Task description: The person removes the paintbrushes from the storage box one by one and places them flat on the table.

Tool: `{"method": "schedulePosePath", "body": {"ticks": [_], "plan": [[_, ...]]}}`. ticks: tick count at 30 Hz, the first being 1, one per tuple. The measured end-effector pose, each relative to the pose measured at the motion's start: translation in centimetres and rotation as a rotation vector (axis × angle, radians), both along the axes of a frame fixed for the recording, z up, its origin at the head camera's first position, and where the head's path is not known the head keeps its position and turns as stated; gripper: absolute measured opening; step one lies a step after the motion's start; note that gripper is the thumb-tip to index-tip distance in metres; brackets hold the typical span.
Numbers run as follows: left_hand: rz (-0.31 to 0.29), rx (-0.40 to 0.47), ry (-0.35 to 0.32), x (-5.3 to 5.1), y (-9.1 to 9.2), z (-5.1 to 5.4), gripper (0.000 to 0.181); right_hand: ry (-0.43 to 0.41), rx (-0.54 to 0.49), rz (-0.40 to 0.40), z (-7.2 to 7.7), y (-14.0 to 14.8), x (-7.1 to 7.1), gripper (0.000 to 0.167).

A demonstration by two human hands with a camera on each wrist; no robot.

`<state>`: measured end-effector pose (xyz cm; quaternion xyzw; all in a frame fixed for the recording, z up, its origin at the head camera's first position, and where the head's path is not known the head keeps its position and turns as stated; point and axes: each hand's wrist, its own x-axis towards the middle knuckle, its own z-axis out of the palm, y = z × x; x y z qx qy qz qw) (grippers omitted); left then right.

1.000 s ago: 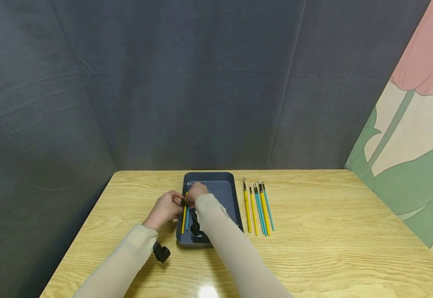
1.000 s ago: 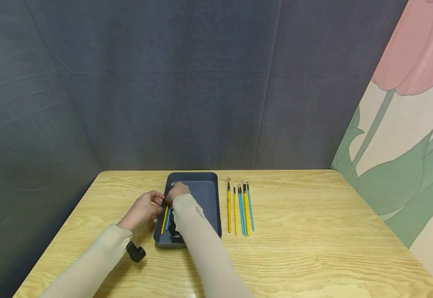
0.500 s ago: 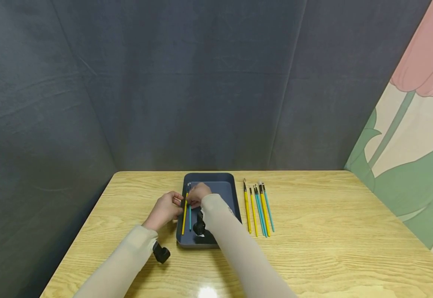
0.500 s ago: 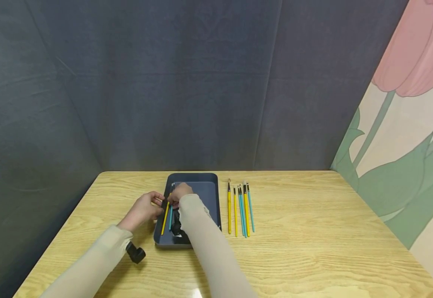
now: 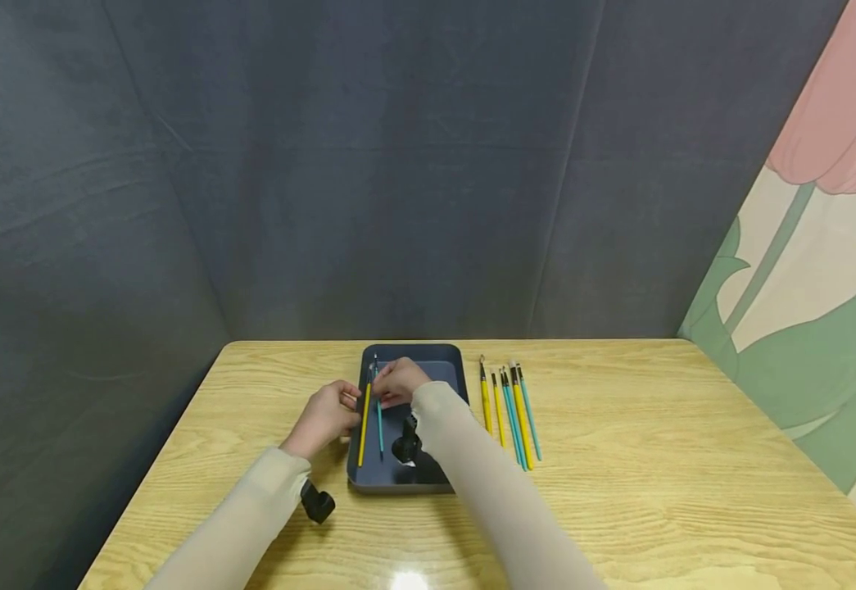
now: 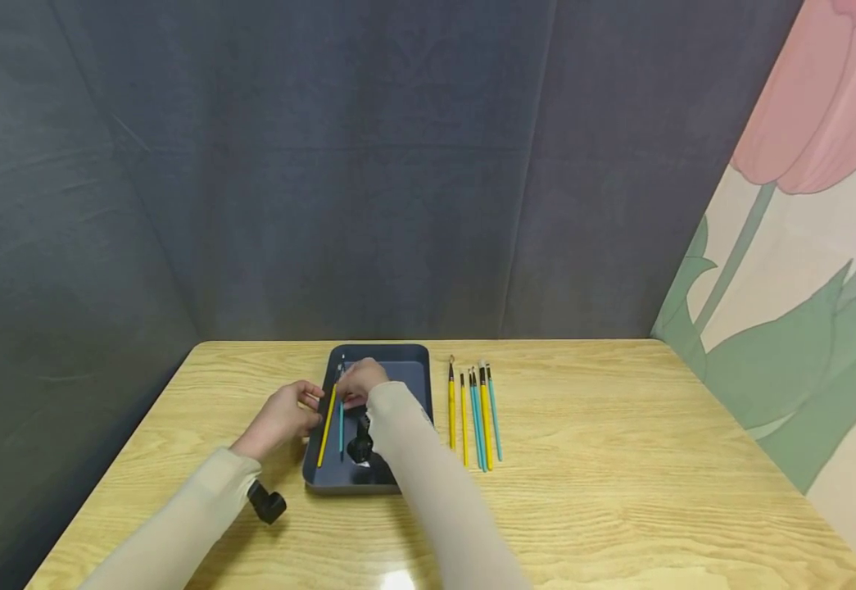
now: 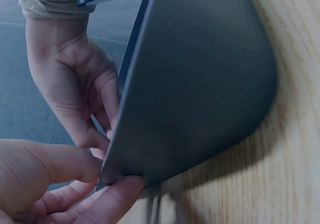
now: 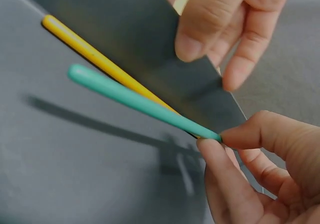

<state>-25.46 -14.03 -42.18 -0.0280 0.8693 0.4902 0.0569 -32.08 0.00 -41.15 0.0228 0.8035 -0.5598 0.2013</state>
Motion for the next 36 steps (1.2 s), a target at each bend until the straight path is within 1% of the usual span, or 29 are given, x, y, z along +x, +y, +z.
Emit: {"method": "schedulePosePath", "body": {"ticks": [2, 4, 10, 14, 18, 23, 28, 32, 36], "plan": [[0.003, 0.002, 0.001, 0.0, 0.0, 0.0, 0.041, -0.01, -0.01, 0.009, 0.1, 0.3, -0.2, 0.011], [0.006, 0.006, 0.001, 0.0, 0.0, 0.0, 0.041, -0.022, -0.025, 0.026, 0.2, 0.7, -0.2, 0.017], [0.006, 0.008, 0.001, 0.0, 0.0, 0.1, 0.041, -0.041, -0.069, 0.096, 0.5, 2.2, 0.0, 0.026], [0.004, 0.008, 0.006, 0.0, 0.0, 0.2, 0.04, -0.034, -0.098, 0.14, 1.2, 3.4, 0.5, 0.028], [0.004, 0.011, 0.011, 0.1, 0.0, 0.2, 0.04, -0.025, -0.104, 0.162, 2.0, 4.9, 0.8, 0.03], [0.004, 0.014, 0.011, 0.2, 0.2, 0.1, 0.04, -0.005, -0.114, 0.163, 2.9, 7.1, 0.9, 0.034], [-0.002, 0.009, 0.025, 0.1, 0.2, 0.1, 0.04, 0.032, -0.107, 0.159, 3.8, 9.7, 1.0, 0.032], [-0.007, 0.009, 0.024, 0.2, 0.2, 0.1, 0.04, 0.047, -0.106, 0.148, 4.3, 11.9, 1.1, 0.029], [-0.009, 0.008, 0.022, 0.3, 0.1, 0.1, 0.04, 0.055, -0.114, 0.138, 4.5, 14.0, 1.3, 0.032]]}}
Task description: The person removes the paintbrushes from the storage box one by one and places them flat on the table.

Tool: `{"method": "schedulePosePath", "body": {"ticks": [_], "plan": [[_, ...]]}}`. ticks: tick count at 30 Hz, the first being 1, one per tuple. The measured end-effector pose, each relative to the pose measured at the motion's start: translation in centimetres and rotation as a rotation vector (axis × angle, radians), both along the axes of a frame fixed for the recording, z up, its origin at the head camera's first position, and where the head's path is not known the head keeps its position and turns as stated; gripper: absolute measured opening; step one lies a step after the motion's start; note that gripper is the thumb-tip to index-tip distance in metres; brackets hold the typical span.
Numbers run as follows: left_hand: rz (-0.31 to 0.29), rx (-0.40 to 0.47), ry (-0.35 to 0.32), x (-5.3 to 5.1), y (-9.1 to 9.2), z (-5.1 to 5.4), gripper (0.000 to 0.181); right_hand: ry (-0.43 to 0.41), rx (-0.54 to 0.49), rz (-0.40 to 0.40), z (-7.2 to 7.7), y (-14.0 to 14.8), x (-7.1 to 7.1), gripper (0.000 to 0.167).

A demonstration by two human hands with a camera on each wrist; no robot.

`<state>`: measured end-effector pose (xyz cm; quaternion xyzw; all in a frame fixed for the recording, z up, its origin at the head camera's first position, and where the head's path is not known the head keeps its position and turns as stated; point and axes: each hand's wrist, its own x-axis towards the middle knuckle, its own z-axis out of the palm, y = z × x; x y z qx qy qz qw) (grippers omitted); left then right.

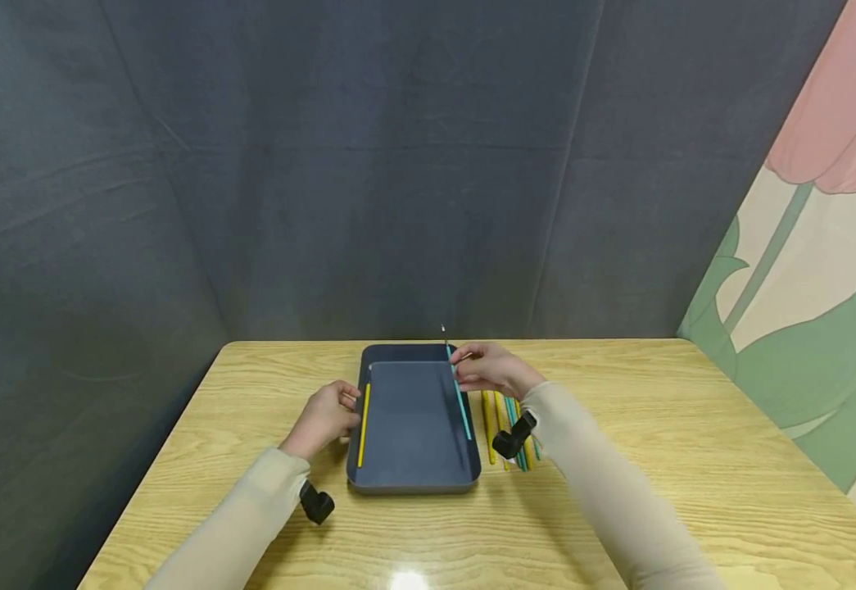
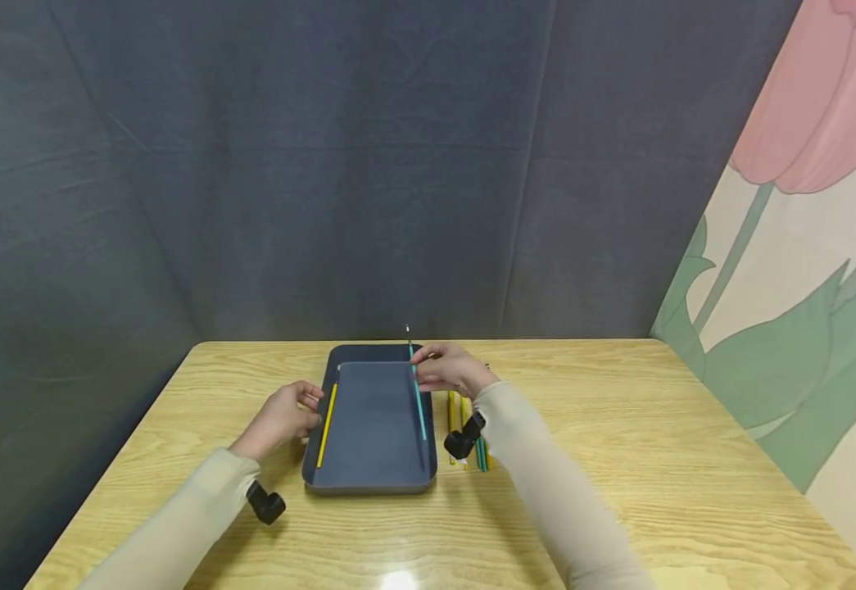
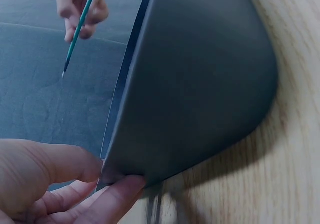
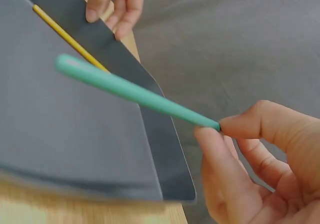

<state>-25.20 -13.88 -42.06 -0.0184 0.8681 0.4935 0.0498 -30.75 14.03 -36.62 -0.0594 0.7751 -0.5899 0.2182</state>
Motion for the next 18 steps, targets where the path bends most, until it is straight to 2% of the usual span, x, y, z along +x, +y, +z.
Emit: {"method": "schedulePosePath", "body": {"ticks": [7, 18], "plan": [[0.004, -0.003, 0.003, 0.0, -0.2, 0.1, 0.039, 0.004, -0.025, -0.005, -0.4, 3.9, 0.2, 0.031], [0.011, 0.006, -0.008, 0.2, -0.1, 0.2, 0.038, 0.009, -0.014, -0.013, -2.5, 9.3, 0.5, 0.035]]}}
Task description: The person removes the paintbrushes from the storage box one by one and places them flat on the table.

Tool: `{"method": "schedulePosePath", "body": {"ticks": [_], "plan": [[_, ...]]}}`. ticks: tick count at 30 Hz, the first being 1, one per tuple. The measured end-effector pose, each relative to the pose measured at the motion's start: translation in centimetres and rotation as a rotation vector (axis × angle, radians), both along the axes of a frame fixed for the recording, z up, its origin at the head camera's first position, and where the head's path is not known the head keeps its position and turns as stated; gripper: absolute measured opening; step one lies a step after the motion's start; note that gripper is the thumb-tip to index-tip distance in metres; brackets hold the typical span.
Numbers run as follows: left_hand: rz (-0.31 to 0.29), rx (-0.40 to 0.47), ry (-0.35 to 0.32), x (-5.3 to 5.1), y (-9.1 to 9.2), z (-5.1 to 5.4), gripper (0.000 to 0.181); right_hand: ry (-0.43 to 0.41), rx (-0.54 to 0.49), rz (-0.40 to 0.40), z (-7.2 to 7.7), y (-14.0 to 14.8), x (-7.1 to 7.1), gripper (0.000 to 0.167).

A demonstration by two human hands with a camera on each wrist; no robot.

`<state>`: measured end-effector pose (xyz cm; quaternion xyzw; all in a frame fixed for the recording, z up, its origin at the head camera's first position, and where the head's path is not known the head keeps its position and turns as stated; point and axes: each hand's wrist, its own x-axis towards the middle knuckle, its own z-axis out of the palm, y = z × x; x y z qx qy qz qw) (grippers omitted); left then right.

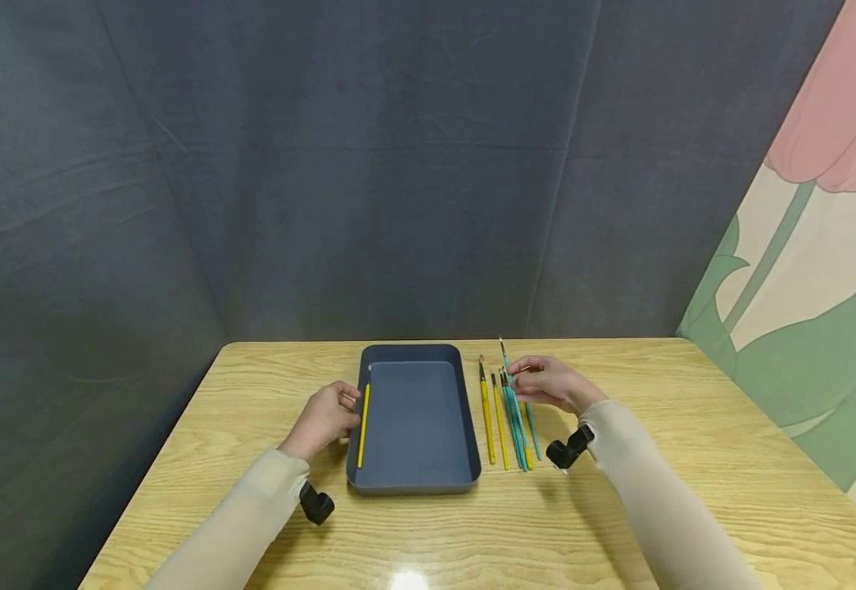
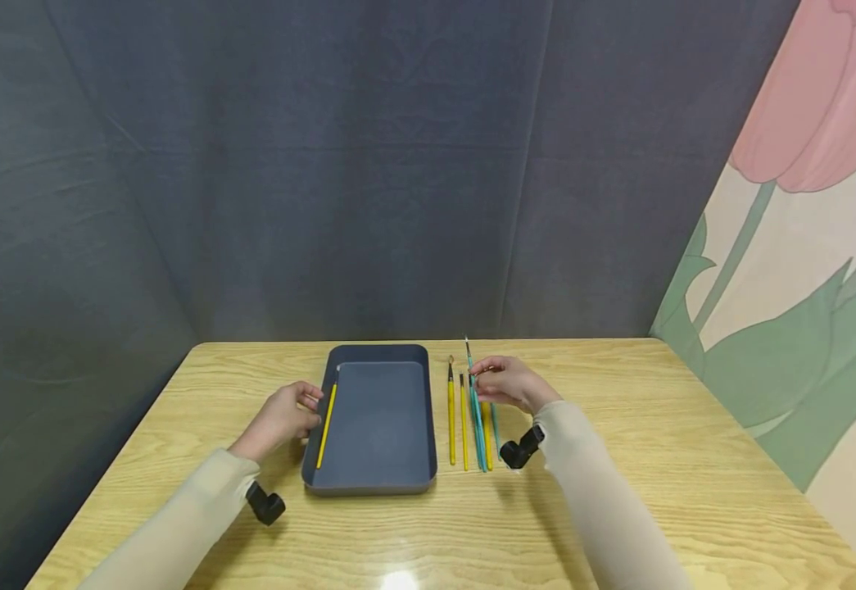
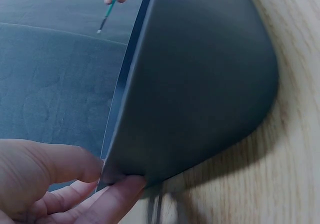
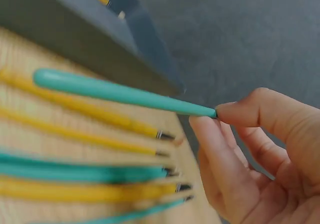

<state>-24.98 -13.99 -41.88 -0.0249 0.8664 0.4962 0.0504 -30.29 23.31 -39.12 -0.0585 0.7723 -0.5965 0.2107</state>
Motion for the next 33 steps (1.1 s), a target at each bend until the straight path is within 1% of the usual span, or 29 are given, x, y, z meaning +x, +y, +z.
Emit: {"method": "schedulePosePath", "body": {"ticks": [2, 7, 12, 15, 21, 27, 33], "plan": [[0.002, 0.002, 0.002, 0.1, 0.0, 0.0, 0.039, 0.003, 0.016, 0.008, -0.4, 0.7, 0.1, 0.037], [0.001, 0.005, 0.001, 0.0, 0.1, -0.2, 0.04, 0.007, 0.054, -0.009, -1.4, 2.0, -0.1, 0.039], [0.001, -0.006, 0.004, 0.0, 0.1, -0.1, 0.039, 0.001, 0.038, -0.023, -2.0, 2.9, -0.4, 0.039], [0.0, -0.01, 0.0, -0.1, 0.1, -0.1, 0.038, -0.017, 0.035, -0.052, -2.3, 3.3, -0.6, 0.037], [-0.001, -0.007, -0.008, -0.1, 0.0, -0.2, 0.037, -0.057, 0.066, -0.101, -2.8, 3.5, -0.8, 0.036], [-0.002, -0.007, 0.001, -0.2, -0.1, -0.2, 0.038, -0.092, 0.098, -0.127, -3.0, 3.5, -1.1, 0.033], [-0.004, 0.016, -0.011, -0.2, 0.0, -0.1, 0.038, -0.105, 0.138, -0.141, -3.1, 3.6, -1.4, 0.031]]}}
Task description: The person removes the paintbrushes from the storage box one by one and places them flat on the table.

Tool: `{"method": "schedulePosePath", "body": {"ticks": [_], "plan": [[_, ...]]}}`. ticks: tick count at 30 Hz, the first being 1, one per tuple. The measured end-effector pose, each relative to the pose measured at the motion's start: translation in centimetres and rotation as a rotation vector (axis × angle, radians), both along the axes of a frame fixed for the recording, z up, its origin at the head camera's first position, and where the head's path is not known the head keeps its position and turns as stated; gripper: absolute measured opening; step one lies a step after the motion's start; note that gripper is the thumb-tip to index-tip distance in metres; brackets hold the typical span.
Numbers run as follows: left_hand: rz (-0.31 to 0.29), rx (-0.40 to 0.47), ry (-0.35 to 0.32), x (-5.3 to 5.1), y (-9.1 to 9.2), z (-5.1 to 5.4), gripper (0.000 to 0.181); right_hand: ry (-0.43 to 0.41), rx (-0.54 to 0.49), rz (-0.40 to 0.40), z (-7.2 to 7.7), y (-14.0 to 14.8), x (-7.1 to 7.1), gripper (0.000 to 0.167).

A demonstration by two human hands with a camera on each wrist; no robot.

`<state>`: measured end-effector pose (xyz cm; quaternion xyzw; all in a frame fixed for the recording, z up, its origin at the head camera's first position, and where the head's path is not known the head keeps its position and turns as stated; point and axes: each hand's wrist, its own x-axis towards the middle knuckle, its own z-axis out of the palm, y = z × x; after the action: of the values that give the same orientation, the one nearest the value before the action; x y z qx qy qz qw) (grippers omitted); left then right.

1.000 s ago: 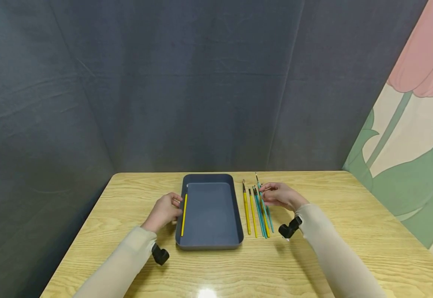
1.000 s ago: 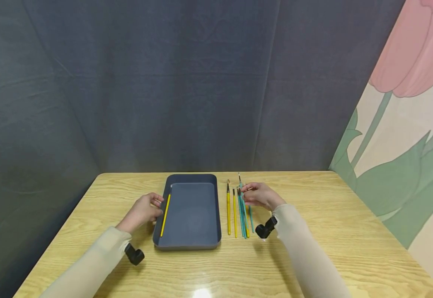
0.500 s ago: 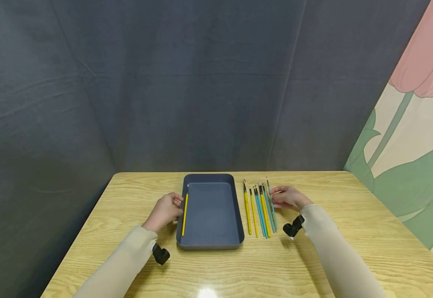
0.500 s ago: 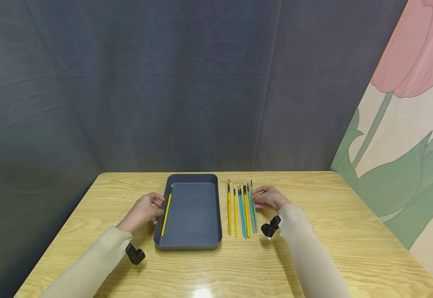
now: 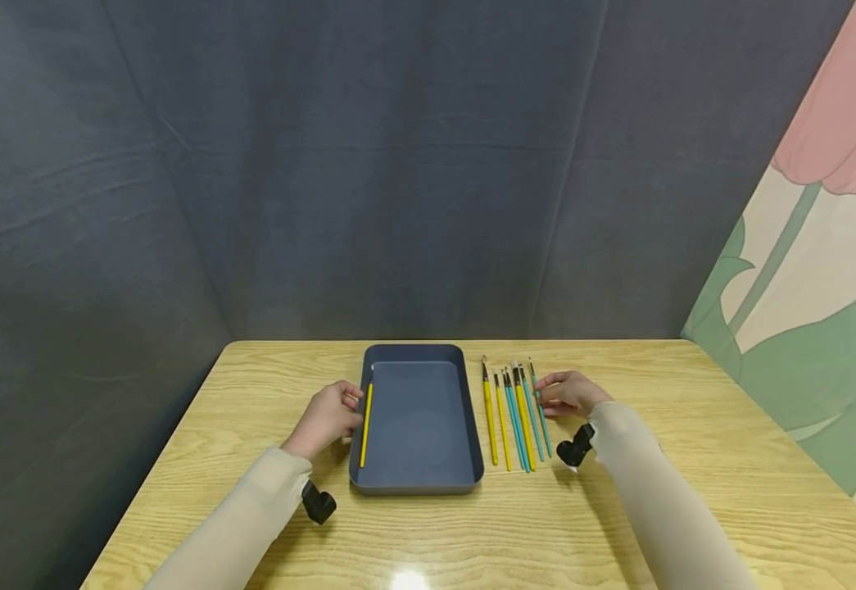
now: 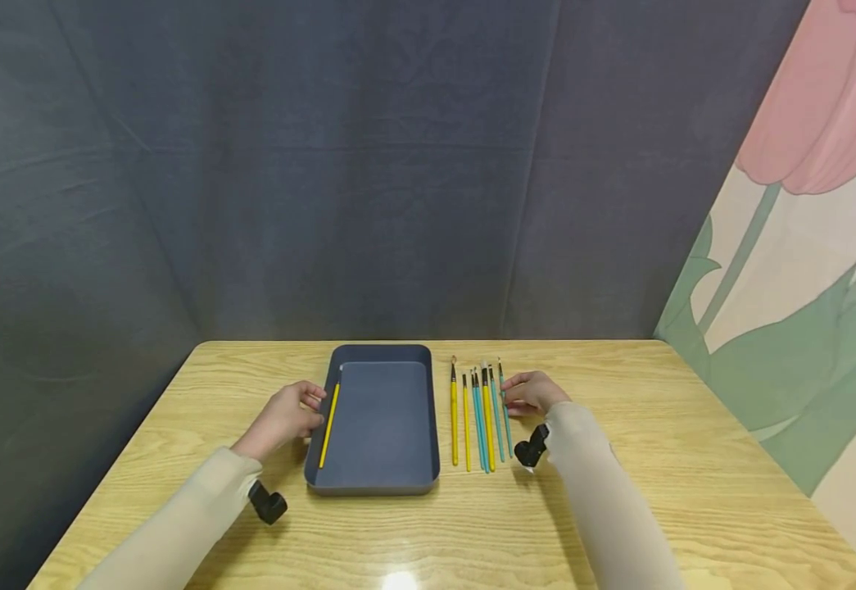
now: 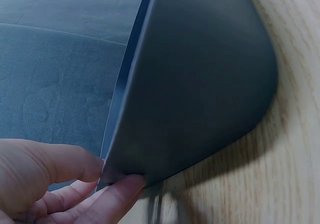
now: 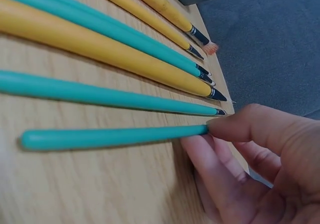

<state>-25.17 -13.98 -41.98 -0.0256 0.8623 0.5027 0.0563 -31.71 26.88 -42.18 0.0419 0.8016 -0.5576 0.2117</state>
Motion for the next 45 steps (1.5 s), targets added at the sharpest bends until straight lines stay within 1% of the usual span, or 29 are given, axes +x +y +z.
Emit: {"method": "schedulePosePath", "body": {"ticks": [7, 12, 17, 22, 23, 26, 30, 31, 34, 35, 42, 45], "plan": [[0.002, 0.013, -0.004, -0.1, 0.1, 0.0, 0.039, -0.004, 0.049, -0.019, 0.1, -0.4, -0.1, 0.029], [0.004, 0.015, -0.005, 0.0, 0.1, 0.0, 0.039, -0.01, 0.051, -0.032, 0.2, -0.6, 0.0, 0.028], [-0.002, 0.012, 0.009, 0.1, 0.1, -0.1, 0.039, -0.016, 0.05, -0.061, 0.2, -0.8, 0.0, 0.026], [0.002, 0.013, 0.014, 0.0, 0.1, -0.2, 0.04, -0.006, 0.068, -0.065, 0.3, -1.1, 0.0, 0.025], [0.001, 0.009, 0.015, 0.0, 0.1, -0.2, 0.04, -0.004, 0.078, -0.055, 0.3, -1.2, 0.1, 0.026], [-0.002, 0.006, 0.014, 0.0, 0.0, -0.1, 0.04, -0.012, 0.09, -0.07, 0.5, -1.3, 0.1, 0.025], [-0.003, 0.002, 0.011, 0.0, 0.0, 0.0, 0.04, -0.011, 0.101, -0.063, 0.5, -1.2, 0.1, 0.024], [-0.002, 0.001, 0.011, 0.0, 0.0, 0.0, 0.04, -0.013, 0.101, -0.072, 0.4, -1.2, 0.0, 0.024], [0.0, 0.004, 0.012, 0.0, 0.0, 0.0, 0.04, -0.007, 0.103, -0.067, 0.3, -1.1, -0.1, 0.025], [0.001, 0.005, 0.011, 0.0, 0.0, 0.0, 0.04, -0.009, 0.102, -0.074, 0.3, -1.2, -0.1, 0.025], [0.003, 0.006, 0.017, 0.1, -0.1, 0.0, 0.039, -0.013, 0.097, -0.062, 0.5, -1.4, 0.0, 0.025], [0.001, 0.005, 0.013, 0.2, 0.0, -0.1, 0.039, -0.02, 0.091, -0.072, 0.5, -1.3, -0.1, 0.024]]}}
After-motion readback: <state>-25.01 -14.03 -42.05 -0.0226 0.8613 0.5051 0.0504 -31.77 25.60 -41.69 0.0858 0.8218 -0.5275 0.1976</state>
